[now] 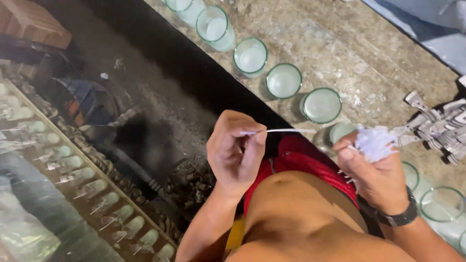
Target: Rapidly inserting individual candle wicks into a row of glass jars filled with wax.
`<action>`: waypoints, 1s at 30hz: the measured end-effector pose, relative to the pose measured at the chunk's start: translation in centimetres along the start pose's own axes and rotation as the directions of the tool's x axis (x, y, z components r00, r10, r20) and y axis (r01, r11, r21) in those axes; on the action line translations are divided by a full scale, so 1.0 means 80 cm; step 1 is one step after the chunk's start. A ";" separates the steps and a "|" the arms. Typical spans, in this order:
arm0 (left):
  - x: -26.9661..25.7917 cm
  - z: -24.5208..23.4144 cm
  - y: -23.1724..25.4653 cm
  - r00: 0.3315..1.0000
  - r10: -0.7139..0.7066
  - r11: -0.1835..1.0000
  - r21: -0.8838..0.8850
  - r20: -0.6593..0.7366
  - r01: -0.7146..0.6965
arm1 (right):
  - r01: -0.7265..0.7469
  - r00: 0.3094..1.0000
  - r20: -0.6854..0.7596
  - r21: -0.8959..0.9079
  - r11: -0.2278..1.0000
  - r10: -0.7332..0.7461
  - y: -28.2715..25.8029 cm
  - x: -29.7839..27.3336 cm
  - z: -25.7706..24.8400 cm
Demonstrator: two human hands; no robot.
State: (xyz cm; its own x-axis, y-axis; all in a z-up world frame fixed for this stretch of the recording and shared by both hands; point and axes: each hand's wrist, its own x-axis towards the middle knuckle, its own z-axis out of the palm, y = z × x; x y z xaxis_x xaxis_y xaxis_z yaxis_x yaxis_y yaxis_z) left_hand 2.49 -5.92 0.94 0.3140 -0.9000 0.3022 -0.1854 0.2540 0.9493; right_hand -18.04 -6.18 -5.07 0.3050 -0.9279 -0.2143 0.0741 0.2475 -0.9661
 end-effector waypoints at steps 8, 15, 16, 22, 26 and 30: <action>0.040 0.026 -0.067 0.916 0.354 0.713 0.580 0.186 -0.394 | 0.033 0.978 -0.204 -0.003 0.999 -0.033 -0.032 0.046 -0.033; 0.045 0.032 -0.119 0.910 0.333 0.588 0.700 0.247 -0.405 | -0.018 0.979 -0.205 -0.010 1.000 0.016 -0.036 0.068 -0.039; 0.047 0.033 -0.122 0.900 0.348 0.586 0.688 0.263 -0.428 | -0.023 0.972 -0.233 0.028 0.999 0.029 -0.030 0.067 -0.041; 0.049 0.034 -0.125 0.900 0.327 0.600 0.673 0.288 -0.433 | -0.075 0.963 -0.256 0.047 0.996 0.084 -0.022 0.066 -0.039; 0.053 0.035 -0.127 0.897 0.326 0.605 0.664 0.297 -0.440 | -0.136 0.958 -0.244 0.061 0.989 0.147 -0.028 0.072 -0.034; 0.056 0.034 -0.129 0.899 0.310 0.624 0.647 0.308 -0.437 | -0.162 0.961 -0.217 0.058 0.985 0.171 -0.032 0.076 -0.034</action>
State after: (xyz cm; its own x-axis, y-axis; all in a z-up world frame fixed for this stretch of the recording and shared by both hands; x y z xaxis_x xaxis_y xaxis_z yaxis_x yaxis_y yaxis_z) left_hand 3.30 -13.55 -7.73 -0.0615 -0.8396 0.5397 -0.8558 0.3226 0.4044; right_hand -18.96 -13.23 -4.33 0.1002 -0.9101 -0.4021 0.0785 0.4101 -0.9087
